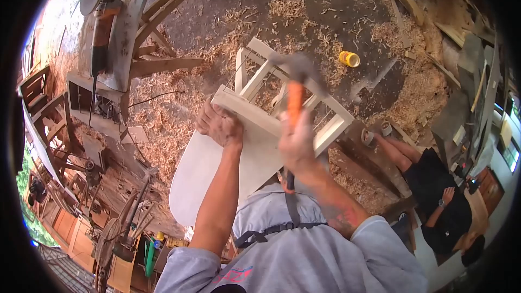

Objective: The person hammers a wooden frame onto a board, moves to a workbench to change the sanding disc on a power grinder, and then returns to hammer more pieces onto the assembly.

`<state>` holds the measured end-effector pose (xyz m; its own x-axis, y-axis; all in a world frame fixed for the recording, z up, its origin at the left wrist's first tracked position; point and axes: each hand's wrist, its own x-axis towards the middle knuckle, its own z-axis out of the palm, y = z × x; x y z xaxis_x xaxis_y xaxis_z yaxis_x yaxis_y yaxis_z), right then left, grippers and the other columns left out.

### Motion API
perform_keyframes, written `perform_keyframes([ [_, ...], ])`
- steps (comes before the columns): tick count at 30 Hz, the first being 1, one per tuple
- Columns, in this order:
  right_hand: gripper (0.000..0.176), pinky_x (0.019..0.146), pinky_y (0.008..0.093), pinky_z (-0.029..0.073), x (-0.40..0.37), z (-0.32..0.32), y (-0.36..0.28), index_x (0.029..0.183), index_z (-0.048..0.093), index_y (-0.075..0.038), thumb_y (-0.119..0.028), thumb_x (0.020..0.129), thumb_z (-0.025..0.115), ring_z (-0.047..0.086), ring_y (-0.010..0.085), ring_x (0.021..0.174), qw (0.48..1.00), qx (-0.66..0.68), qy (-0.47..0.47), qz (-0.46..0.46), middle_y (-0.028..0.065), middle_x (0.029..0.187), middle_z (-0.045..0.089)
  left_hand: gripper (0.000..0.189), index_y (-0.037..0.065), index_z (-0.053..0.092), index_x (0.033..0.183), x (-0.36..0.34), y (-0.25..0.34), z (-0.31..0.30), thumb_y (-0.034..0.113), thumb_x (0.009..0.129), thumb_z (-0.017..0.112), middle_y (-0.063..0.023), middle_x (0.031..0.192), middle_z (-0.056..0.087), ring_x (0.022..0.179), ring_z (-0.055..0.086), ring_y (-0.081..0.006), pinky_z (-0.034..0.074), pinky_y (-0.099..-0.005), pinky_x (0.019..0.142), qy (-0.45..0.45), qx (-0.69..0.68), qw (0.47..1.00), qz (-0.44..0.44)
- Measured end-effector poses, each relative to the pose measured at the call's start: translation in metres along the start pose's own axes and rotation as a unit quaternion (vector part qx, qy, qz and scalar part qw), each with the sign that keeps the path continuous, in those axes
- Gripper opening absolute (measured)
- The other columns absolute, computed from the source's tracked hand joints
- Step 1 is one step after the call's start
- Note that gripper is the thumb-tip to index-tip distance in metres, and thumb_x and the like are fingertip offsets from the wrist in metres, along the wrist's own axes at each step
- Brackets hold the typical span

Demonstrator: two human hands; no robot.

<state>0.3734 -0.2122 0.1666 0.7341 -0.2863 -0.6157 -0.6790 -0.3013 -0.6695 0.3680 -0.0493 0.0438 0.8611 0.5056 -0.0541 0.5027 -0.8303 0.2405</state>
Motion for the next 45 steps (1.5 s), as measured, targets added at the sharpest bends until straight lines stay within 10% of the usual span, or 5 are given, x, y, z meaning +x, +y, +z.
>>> perform_keyframes([
  [4, 0.031, 0.064, 0.0570, 0.047, 0.003, 0.017, 0.005, 0.107, 0.045, 0.005, -0.024, 0.097, 0.050, 0.060, 0.0534, 0.078, 0.971, -0.138, -0.194, -0.005, 0.0368, 0.078, 0.059, 0.040, 0.007, 0.055, 0.127, 0.005, -0.001, 0.007, 0.033, 0.103, 0.037, -0.0098, 0.124, 0.055, 0.126, 0.044, -0.0270, 0.018, -0.0511, 0.113, 0.008, 0.011, 1.000, 0.009],
  [26, 0.026, 0.062, 0.0537, 0.045, 0.026, 0.014, 0.002, 0.103, 0.048, 0.003, -0.022, 0.097, 0.052, 0.062, 0.0503, 0.072, 0.972, 0.006, -0.235, 0.030, 0.0301, 0.069, 0.057, 0.042, 0.000, 0.054, 0.126, -0.002, -0.010, 0.001, 0.030, 0.100, 0.039, -0.0169, 0.125, 0.055, 0.124, 0.044, -0.0336, 0.019, -0.0530, 0.111, 0.030, 0.012, 0.998, 0.053],
  [28, 0.025, 0.053, 0.0479, 0.047, 0.024, 0.017, 0.006, 0.104, 0.048, 0.001, -0.023, 0.097, 0.052, 0.063, 0.0403, 0.059, 0.972, -0.008, -0.233, -0.018, 0.0224, 0.067, 0.058, 0.041, 0.001, 0.054, 0.127, -0.004, -0.025, 0.007, 0.028, 0.097, 0.045, -0.0159, 0.124, 0.055, 0.124, 0.044, -0.0335, 0.020, -0.0531, 0.111, 0.000, 0.035, 0.992, 0.124],
  [32, 0.017, 0.034, 0.0273, 0.040, 0.041, 0.009, -0.009, 0.105, 0.047, -0.007, -0.022, 0.099, 0.051, 0.046, 0.0076, 0.041, 0.927, 0.116, -0.317, 0.166, -0.0030, 0.061, 0.042, 0.040, 0.006, 0.054, 0.129, -0.003, -0.012, 0.013, 0.023, 0.093, 0.052, -0.0122, 0.123, 0.055, 0.124, 0.045, -0.0294, 0.021, -0.0515, 0.112, 0.048, 0.000, 0.998, 0.046],
  [45, 0.016, 0.033, 0.0235, 0.034, 0.036, -0.016, -0.039, 0.099, 0.047, -0.011, -0.024, 0.099, 0.055, 0.035, 0.0043, 0.039, 0.942, 0.115, -0.251, 0.189, -0.0063, 0.060, 0.034, 0.043, 0.005, 0.049, 0.132, -0.004, 0.021, 0.016, 0.026, 0.095, 0.051, -0.0093, 0.131, 0.049, 0.132, 0.040, -0.0256, 0.019, -0.0526, 0.114, 0.084, -0.019, 0.996, -0.005],
])
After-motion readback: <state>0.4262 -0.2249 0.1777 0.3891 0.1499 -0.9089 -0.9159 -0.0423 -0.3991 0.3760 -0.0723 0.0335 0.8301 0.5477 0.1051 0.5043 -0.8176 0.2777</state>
